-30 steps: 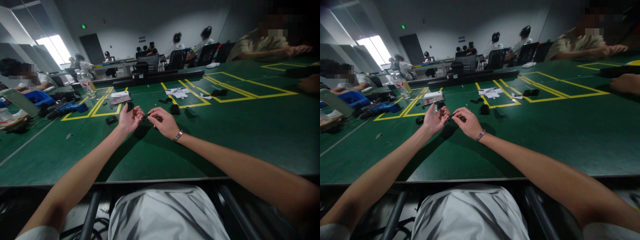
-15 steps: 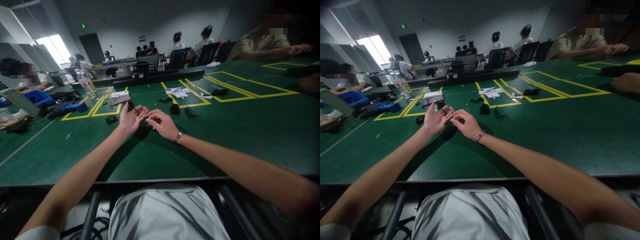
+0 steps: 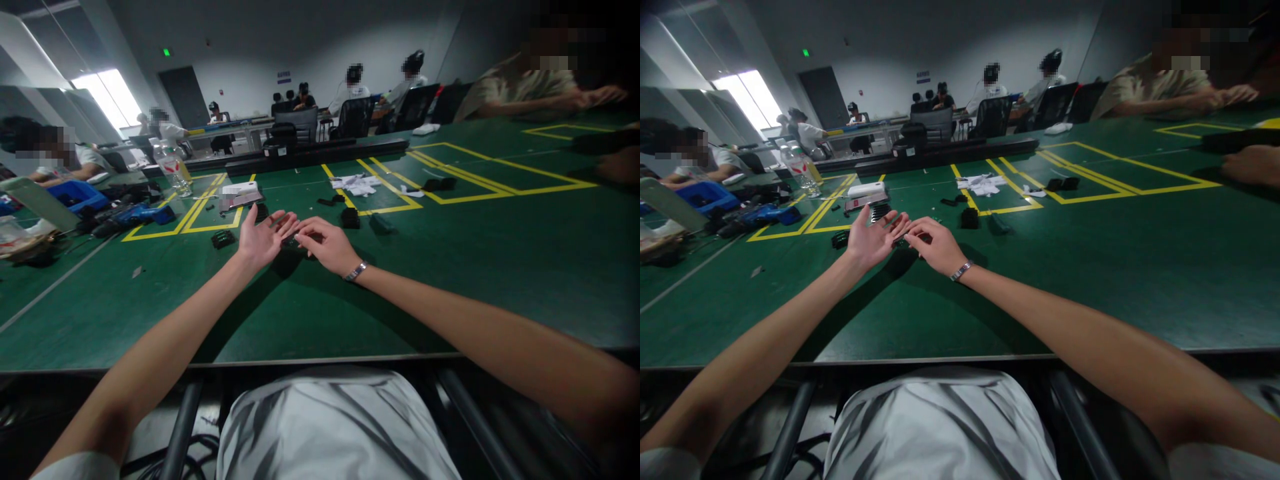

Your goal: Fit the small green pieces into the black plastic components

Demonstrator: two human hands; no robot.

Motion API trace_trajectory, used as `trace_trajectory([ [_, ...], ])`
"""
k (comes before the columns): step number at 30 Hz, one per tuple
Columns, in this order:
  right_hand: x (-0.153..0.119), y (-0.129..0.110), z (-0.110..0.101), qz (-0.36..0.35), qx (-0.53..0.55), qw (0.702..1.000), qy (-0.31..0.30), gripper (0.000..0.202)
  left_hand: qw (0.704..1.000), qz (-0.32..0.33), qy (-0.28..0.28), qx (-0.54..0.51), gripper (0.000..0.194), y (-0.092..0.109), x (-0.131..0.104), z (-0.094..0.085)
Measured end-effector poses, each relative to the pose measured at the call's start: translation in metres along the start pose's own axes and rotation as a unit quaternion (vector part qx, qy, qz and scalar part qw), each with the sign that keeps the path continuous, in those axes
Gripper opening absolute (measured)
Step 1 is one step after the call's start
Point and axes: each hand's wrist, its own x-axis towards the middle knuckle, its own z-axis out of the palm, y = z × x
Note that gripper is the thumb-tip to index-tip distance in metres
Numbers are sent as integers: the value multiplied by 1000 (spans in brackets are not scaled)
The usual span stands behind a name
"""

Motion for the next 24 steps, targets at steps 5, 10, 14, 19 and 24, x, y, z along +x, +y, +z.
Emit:
trace_trajectory([
  [5, 3, 6, -5, 16, -17, 999, 29, 26, 1000, 9, 0, 13, 45, -1, -1, 1],
  [10, 7, 12, -10, 21, -18, 998, 62, 28, 998, 15, 5, 58, 43, 2, -2, 0],
  [14, 9, 16, -12, 28, -7, 997, 76, 29, 990, 35, 16, 139, 38, -2, 3, -3],
  [19, 11, 22, -11, 35, 21, 995, 90, 27, 946, 97, 11, 309, 27, -16, 9, -9],
  [24, 12, 25, -12, 65, 43, 993, 89, 29, 905, 72, -61, 414, 33, -21, 9, -16],
])
